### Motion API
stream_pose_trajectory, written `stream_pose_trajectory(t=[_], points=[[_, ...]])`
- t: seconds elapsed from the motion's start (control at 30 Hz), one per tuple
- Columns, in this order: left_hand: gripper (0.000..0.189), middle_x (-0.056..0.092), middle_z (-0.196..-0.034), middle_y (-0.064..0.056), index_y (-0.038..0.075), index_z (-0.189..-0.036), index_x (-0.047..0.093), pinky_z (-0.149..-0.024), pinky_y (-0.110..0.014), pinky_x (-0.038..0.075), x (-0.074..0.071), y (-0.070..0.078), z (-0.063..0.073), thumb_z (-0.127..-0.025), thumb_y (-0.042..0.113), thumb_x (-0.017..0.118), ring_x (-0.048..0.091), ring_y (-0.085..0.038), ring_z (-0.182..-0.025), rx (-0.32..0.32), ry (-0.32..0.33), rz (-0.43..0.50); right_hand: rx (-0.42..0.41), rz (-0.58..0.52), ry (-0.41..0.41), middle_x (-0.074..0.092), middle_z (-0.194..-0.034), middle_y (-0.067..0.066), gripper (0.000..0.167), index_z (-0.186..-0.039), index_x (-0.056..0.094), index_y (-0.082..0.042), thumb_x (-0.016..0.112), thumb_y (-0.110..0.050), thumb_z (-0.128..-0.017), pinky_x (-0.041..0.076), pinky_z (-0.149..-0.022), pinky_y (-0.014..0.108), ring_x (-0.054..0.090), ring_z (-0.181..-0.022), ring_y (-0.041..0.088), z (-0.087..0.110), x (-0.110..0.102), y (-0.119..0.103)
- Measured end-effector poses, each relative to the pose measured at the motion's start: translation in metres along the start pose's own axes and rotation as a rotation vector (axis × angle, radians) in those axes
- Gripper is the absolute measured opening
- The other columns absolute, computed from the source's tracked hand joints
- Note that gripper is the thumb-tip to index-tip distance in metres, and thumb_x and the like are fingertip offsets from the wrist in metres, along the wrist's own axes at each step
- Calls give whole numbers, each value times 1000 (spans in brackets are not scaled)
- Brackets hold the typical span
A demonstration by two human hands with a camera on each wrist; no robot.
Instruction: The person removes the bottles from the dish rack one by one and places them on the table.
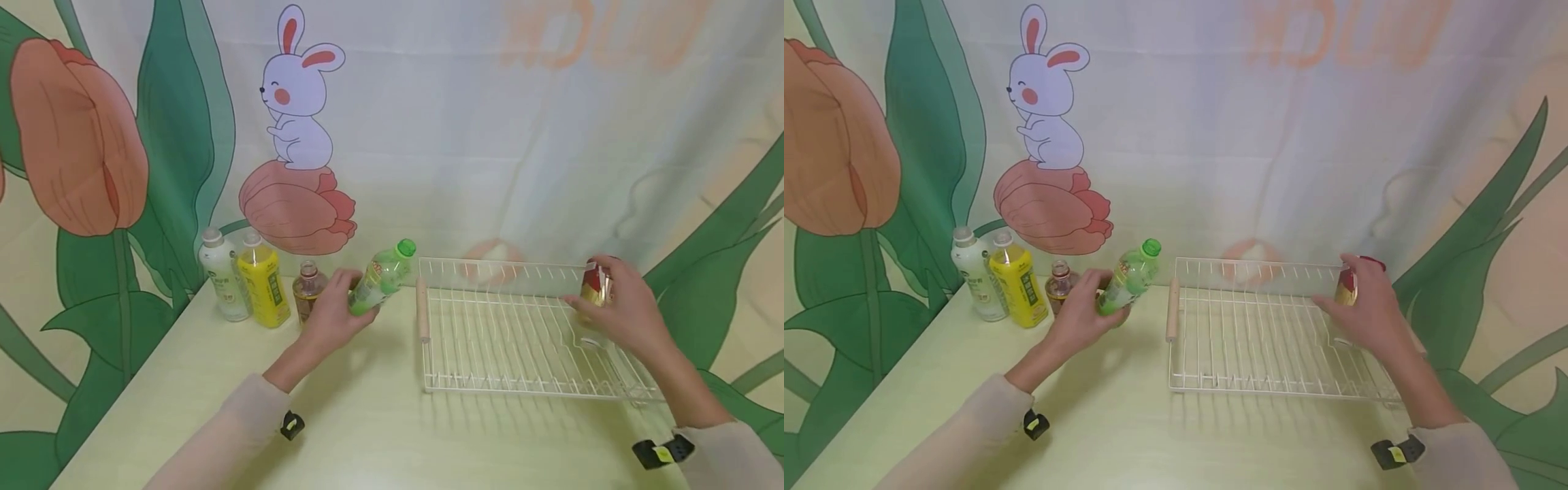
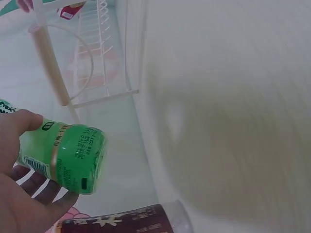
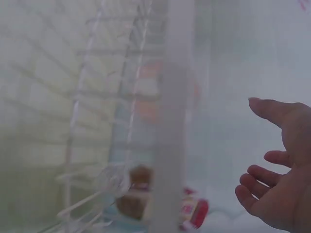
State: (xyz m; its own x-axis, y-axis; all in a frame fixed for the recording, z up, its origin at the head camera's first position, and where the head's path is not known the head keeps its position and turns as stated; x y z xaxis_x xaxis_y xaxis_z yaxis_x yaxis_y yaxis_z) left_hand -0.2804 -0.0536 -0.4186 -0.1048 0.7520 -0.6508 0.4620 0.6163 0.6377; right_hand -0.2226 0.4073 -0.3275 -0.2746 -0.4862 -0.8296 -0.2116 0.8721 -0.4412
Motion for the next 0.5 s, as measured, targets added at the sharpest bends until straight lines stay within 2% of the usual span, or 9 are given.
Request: stream_pose_trajectory(t=[0.1,0.3,0.5], points=[[62,60,-130,-9,5,-138,54,-99,-48,57,1,-4,4,-89,27,86,63,-27,-116,-40,2,7,49,9,12,46,-140,38,86,-153,37,13,82,-33,-95,49,-86,70,47,-122,54,3,0,22],[64,63,-135,-11,6,-141,51,-108,-51,52,5,-15,7,-92,31,85,62,-30,-127,-122,-13,22,123,68,-27,39,-143,46,95,-152,32,18,78,-42,-96,41,-93,80,39,-128,63,9,4,55],[65,60,-142,-13,6,-145,48,-108,-53,52,9,-26,6,-94,26,83,59,-34,-133,-196,-20,78,181,67,-52,46,-134,46,96,-147,34,22,75,-50,-98,45,-88,76,46,-120,60,11,14,76]])
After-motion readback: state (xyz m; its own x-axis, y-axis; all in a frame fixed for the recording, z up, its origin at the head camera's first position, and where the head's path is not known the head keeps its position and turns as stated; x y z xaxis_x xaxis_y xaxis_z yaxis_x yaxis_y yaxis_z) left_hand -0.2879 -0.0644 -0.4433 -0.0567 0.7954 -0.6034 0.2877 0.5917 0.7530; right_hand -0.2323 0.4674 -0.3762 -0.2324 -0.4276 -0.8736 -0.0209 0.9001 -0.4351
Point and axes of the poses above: each hand's wrist, its own z-axis away from the middle knuckle, its own x-axis out of the palm, y = z × x, the point moved 2 cm from there along -z, towards the middle knuckle
